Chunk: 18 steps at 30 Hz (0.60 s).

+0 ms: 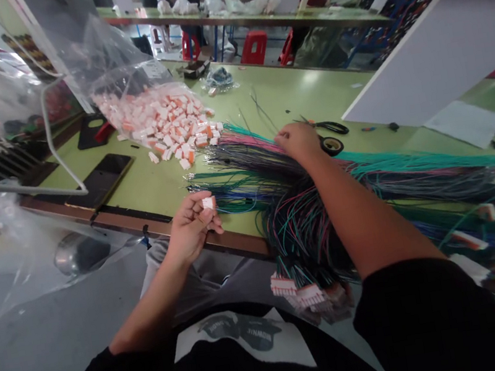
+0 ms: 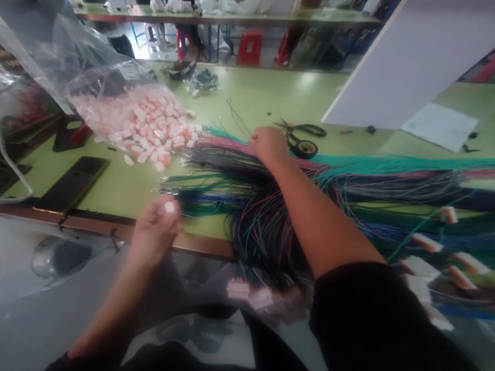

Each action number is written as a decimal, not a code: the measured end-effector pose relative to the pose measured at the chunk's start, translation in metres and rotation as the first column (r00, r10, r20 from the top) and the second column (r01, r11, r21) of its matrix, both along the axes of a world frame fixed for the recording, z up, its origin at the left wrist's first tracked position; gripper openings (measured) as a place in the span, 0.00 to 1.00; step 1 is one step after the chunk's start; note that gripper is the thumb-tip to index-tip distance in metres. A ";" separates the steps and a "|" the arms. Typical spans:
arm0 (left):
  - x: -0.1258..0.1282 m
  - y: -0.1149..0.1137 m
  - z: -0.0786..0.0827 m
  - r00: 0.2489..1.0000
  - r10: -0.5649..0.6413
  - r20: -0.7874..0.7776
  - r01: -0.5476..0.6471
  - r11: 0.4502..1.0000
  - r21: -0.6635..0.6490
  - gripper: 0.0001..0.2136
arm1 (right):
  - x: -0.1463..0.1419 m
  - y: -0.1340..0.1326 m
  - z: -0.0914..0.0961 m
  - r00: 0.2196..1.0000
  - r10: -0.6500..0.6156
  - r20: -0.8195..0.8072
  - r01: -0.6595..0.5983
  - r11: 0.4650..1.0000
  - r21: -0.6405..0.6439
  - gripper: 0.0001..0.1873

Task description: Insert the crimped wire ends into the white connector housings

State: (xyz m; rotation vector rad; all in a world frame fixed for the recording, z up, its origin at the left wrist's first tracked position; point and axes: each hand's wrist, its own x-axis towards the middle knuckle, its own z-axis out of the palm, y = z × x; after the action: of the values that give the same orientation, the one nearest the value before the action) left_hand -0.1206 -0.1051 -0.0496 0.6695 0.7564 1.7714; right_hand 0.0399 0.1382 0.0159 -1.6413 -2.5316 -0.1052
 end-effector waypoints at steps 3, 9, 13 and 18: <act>0.000 0.000 0.000 1.000 0.011 -0.006 -0.011 1.000 -0.007 0.18 | -0.008 0.003 -0.009 0.992 0.116 0.052 -0.111 0.989 -0.093 0.15; 0.000 0.000 -0.002 1.000 0.002 -0.020 -0.002 1.000 0.009 0.18 | -0.002 -0.002 -0.004 0.979 0.195 0.055 -0.192 0.980 -0.052 0.14; 0.000 0.000 -0.003 1.000 0.005 -0.009 -0.004 1.000 0.009 0.18 | 0.006 -0.008 -0.003 0.953 0.225 0.200 -0.182 0.960 -0.211 0.12; 0.000 0.001 -0.003 1.000 0.010 -0.020 -0.009 1.000 0.005 0.18 | 0.008 -0.018 -0.006 0.950 0.185 0.251 -0.141 0.973 -0.184 0.14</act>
State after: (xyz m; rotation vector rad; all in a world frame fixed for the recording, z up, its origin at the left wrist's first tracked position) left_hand -0.1208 -0.1046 -0.0528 0.6890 0.7704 1.7780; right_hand 0.0479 0.1198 0.0096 -1.5559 -2.9420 -0.1106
